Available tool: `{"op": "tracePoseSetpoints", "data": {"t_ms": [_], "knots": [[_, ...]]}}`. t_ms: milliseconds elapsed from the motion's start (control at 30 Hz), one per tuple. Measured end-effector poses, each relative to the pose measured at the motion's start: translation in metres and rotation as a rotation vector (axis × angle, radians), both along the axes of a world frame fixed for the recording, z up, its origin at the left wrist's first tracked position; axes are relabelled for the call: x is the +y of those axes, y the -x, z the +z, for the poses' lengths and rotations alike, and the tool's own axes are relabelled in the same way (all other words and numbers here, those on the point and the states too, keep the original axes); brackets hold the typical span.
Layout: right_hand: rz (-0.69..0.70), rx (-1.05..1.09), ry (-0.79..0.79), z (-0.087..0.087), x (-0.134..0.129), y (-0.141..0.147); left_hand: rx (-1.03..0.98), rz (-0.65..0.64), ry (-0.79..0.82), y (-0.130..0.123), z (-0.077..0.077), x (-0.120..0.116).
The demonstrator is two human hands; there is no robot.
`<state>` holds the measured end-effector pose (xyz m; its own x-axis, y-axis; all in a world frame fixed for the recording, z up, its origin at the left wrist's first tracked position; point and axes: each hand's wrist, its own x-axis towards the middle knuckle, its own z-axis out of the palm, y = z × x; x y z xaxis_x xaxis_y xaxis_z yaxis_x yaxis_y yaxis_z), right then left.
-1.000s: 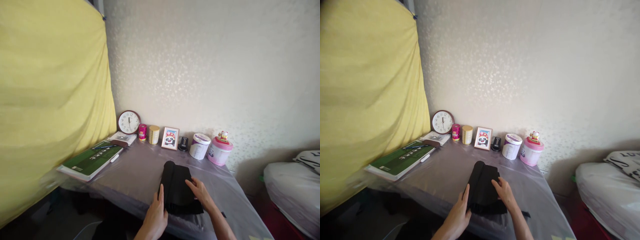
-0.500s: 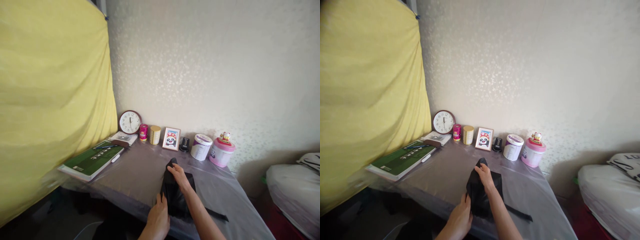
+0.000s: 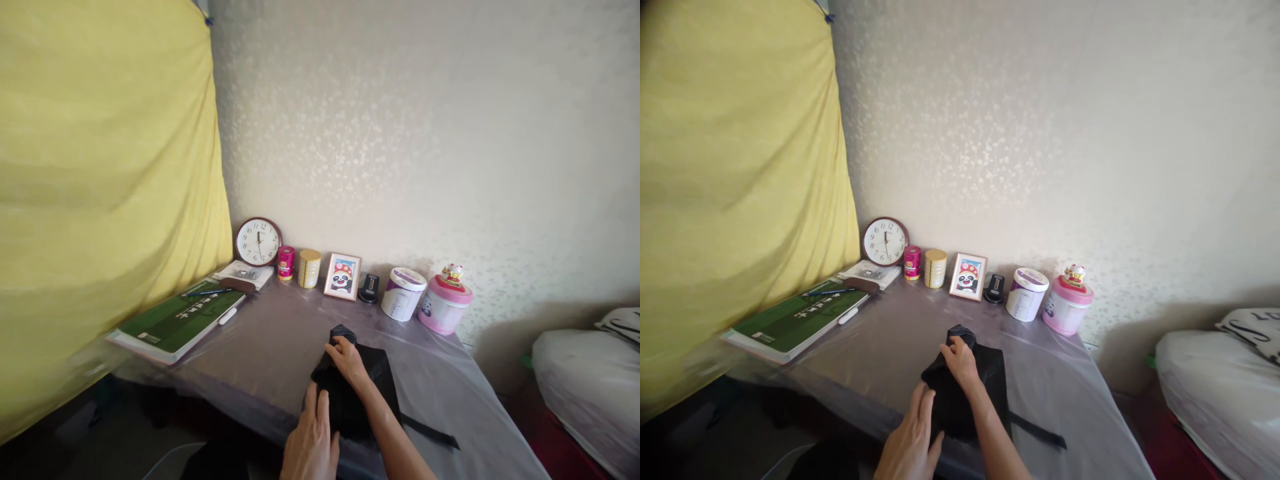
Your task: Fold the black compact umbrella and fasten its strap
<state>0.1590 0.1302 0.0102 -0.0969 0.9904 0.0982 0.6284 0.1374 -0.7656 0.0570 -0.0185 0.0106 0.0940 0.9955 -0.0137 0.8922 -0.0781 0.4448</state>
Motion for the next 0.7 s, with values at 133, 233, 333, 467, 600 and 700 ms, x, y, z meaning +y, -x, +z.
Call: {"op": "tracePoseSetpoints", "data": {"t_ms": [133,233,333,467,600,700], "knots": [[0.079,0.098,-0.011,0.003,-0.006,0.0,0.042,-0.062,-0.051,0.002,0.008,-0.001],[0.152,0.165,-0.007,0.006,-0.01,0.001,0.091,-0.107,-0.022,-0.002,0.014,0.004],[0.179,0.139,-0.029,0.009,-0.016,0.002,0.113,-0.106,0.053,-0.009,0.014,0.011],[0.242,0.028,-0.191,0.015,-0.031,0.0,0.164,-0.097,0.138,-0.014,0.014,0.017],[0.391,-0.063,-0.392,0.018,-0.039,-0.009,0.209,-0.089,0.147,-0.016,0.014,0.018],[0.436,-0.122,-0.46,0.014,-0.03,-0.018,0.242,-0.078,0.153,-0.018,0.012,0.018]]}}
